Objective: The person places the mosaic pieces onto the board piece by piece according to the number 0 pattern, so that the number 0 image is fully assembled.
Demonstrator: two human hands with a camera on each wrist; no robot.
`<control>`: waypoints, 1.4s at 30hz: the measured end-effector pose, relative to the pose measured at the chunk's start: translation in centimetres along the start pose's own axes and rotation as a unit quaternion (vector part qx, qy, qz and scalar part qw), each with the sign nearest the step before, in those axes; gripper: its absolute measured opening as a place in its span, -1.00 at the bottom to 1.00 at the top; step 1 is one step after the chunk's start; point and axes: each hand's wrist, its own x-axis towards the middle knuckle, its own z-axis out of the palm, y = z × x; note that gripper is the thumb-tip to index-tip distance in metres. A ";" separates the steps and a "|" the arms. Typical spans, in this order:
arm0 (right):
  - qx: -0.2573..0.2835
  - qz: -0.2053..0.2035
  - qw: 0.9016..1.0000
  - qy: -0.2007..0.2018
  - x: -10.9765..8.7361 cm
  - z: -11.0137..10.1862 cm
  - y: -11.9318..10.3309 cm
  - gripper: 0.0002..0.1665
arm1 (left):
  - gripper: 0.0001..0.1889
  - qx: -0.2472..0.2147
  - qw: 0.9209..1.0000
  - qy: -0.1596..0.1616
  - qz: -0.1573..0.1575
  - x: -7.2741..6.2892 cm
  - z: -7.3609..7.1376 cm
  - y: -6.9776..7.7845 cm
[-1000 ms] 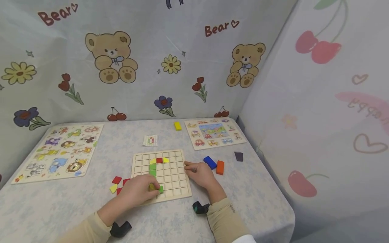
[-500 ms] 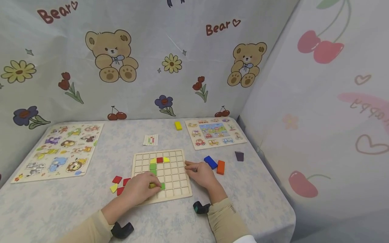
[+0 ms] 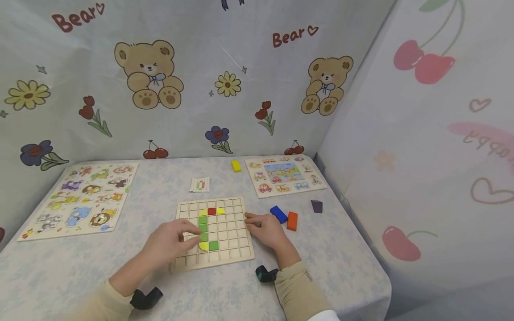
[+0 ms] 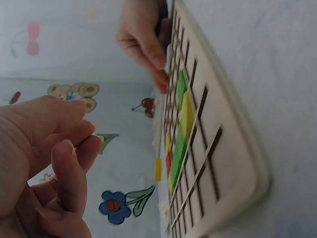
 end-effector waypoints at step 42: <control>0.011 0.006 1.000 0.002 -0.2 0.0 -0.1 -0.76 | -0.65 0.007 0.998 0.009 -0.060 -1.3 -3.3 -12.8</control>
